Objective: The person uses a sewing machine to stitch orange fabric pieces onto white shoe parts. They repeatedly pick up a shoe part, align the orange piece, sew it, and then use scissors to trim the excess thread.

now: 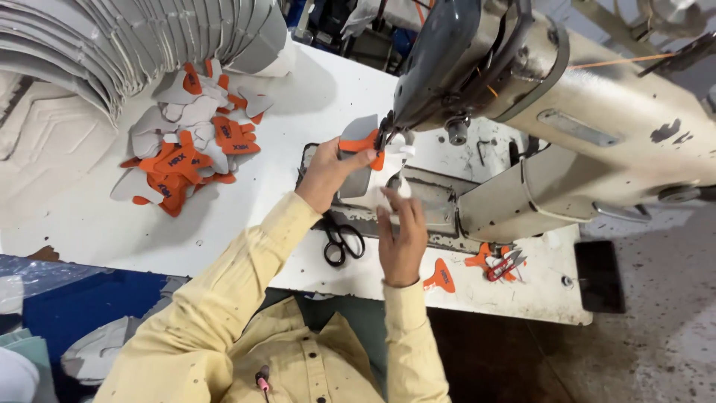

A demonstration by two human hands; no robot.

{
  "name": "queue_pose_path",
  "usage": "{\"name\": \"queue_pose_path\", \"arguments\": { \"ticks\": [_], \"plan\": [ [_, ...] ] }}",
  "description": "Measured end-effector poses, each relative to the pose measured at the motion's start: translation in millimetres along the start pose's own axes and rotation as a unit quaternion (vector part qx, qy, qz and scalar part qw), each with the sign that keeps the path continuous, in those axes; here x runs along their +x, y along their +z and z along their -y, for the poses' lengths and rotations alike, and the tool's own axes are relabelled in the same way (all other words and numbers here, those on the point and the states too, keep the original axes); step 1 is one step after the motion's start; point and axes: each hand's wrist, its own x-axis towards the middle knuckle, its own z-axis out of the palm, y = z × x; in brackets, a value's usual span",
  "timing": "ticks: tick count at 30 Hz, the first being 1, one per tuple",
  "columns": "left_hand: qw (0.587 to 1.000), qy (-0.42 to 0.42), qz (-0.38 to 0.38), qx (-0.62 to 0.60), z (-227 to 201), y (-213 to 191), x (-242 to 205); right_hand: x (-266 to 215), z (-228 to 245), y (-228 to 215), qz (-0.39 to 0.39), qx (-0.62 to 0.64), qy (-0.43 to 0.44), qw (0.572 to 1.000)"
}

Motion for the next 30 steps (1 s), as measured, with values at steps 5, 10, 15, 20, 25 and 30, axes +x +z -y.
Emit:
{"name": "queue_pose_path", "arguments": {
  "ticks": [5, 10, 15, 20, 25, 30],
  "plan": [
    [0.984, 0.097, -0.038, 0.142, -17.6, 16.2, -9.8, -0.2, 19.6, -5.7, -0.021, 0.089, 0.064, 0.994],
    [0.989, 0.075, -0.041, 0.117, -9.9, 16.8, -10.4, 0.1, 21.2, -8.1, 0.0, 0.059, 0.078, 0.995],
    [0.995, 0.086, -0.038, 0.028, -3.9, 21.5, -4.3, 6.1, 12.6, -4.2, -0.006, 0.052, 0.079, 0.995],
    [0.995, 0.089, -0.046, -0.004, -0.9, 23.0, 8.2, 21.8, 8.9, -4.5, 0.024, 0.034, 0.09, 0.995],
    [0.989, 0.121, -0.086, -0.008, 10.6, 31.1, 13.4, 31.7, -6.1, -7.8, 0.045, 0.059, 0.076, 0.994],
    [0.955, 0.158, -0.204, 0.147, 20.7, 49.3, 8.5, 46.9, -25.0, -15.5, 0.061, 0.062, 0.065, 0.994]
  ]
}}
